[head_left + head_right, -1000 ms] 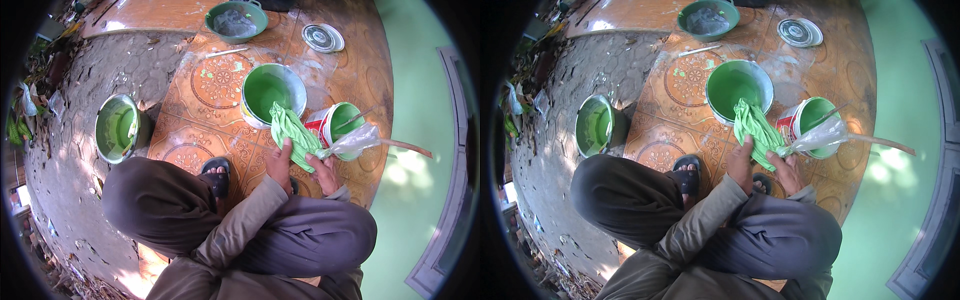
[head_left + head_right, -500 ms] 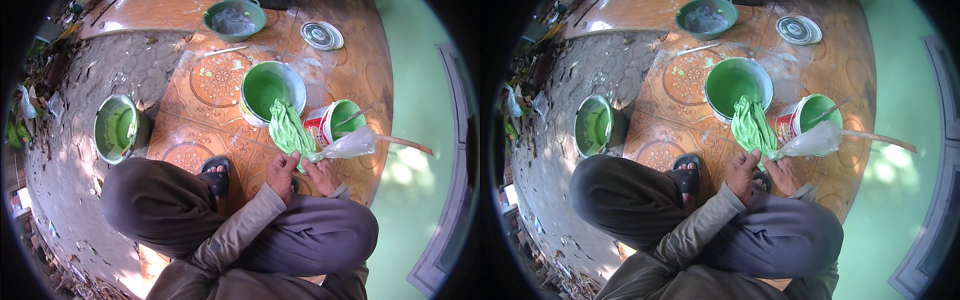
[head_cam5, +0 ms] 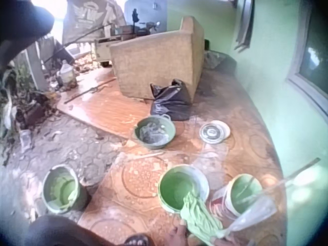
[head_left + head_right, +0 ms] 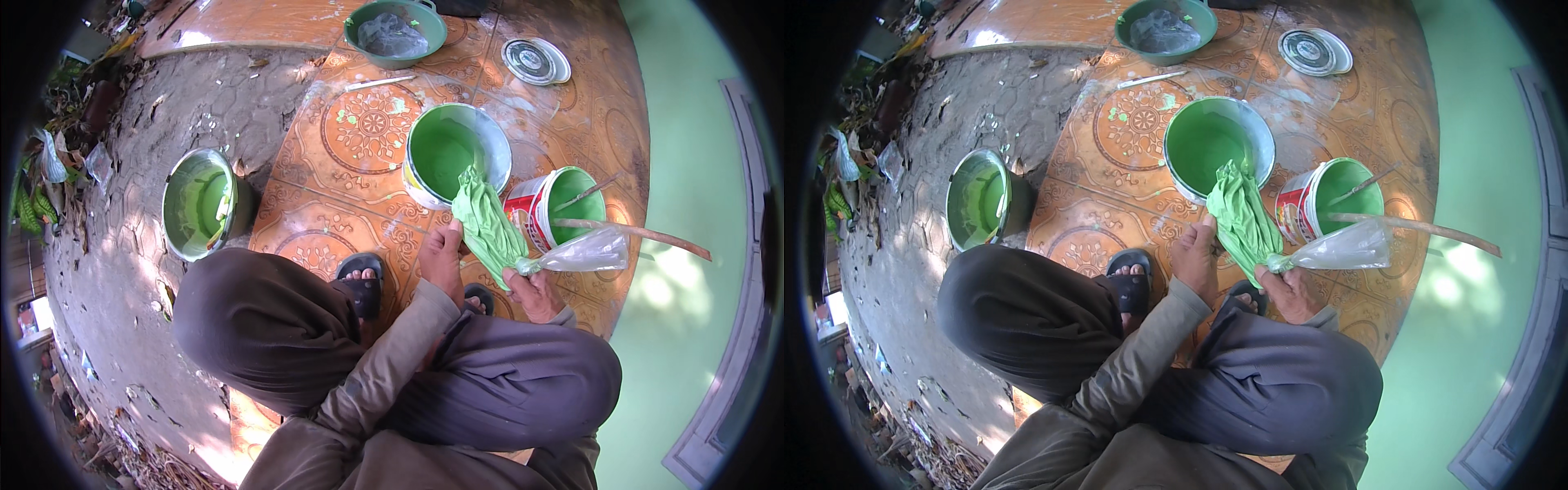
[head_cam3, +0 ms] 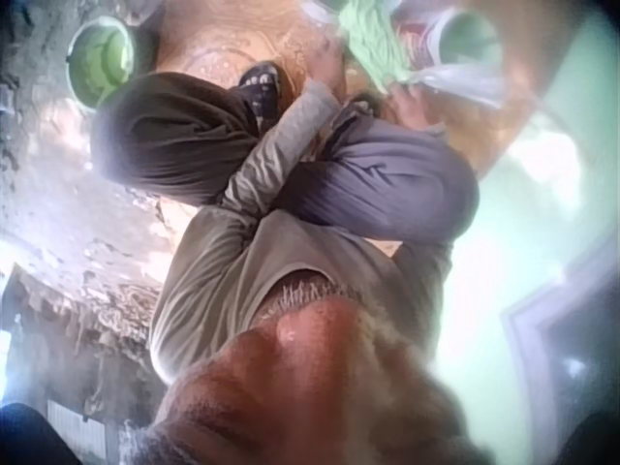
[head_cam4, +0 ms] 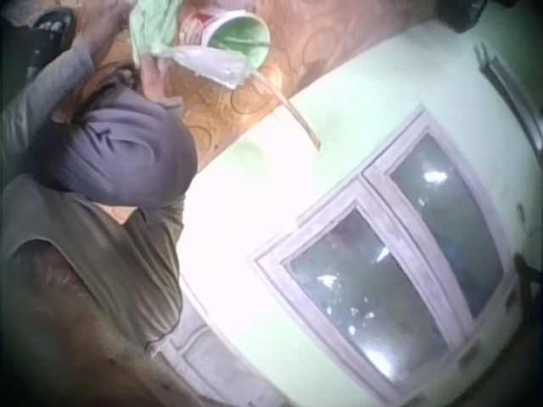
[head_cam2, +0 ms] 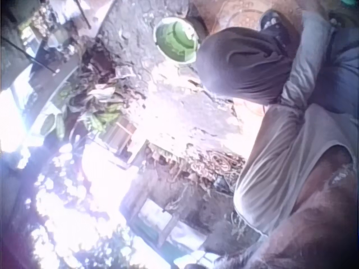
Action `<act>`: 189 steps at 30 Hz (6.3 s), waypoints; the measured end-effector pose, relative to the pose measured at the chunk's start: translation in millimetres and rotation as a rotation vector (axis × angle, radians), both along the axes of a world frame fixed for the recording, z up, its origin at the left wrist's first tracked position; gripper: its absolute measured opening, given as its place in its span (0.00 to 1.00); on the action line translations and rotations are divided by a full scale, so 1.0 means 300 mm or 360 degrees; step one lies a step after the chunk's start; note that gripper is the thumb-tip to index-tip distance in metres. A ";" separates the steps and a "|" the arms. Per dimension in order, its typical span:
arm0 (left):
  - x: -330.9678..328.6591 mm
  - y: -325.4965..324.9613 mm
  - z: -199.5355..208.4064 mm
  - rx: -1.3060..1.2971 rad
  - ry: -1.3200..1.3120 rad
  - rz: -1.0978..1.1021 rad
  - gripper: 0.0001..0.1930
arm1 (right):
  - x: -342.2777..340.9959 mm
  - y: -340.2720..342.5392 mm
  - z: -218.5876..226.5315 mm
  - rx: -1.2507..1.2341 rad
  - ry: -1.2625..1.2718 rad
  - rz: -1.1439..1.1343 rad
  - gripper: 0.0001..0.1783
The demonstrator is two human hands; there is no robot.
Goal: The person sits on a tiled floor and stirs green paint in a bucket using a wooden stick. They then pick up a green cloth, dip it into the paint, and squeeze it to mix the paint into the fabric.
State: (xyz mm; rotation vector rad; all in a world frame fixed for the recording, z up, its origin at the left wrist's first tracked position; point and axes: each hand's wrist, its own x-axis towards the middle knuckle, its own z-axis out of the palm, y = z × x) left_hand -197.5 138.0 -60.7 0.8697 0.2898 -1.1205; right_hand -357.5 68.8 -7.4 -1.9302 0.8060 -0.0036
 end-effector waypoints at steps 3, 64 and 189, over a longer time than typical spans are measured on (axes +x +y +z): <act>-0.008 0.018 0.103 0.0025 0.0120 -0.0239 0.11 | 0.022 -0.009 0.036 -0.0004 0.0068 -0.0015 0.10; 0.013 -0.098 0.071 -0.0037 -0.0058 -0.0377 0.16 | -0.149 0.031 -0.162 -0.1835 0.0093 0.0564 0.21; 0.017 0.112 0.063 0.0108 -0.0891 -0.0397 0.25 | 0.198 0.002 -0.079 0.1396 -0.0270 -0.0516 0.22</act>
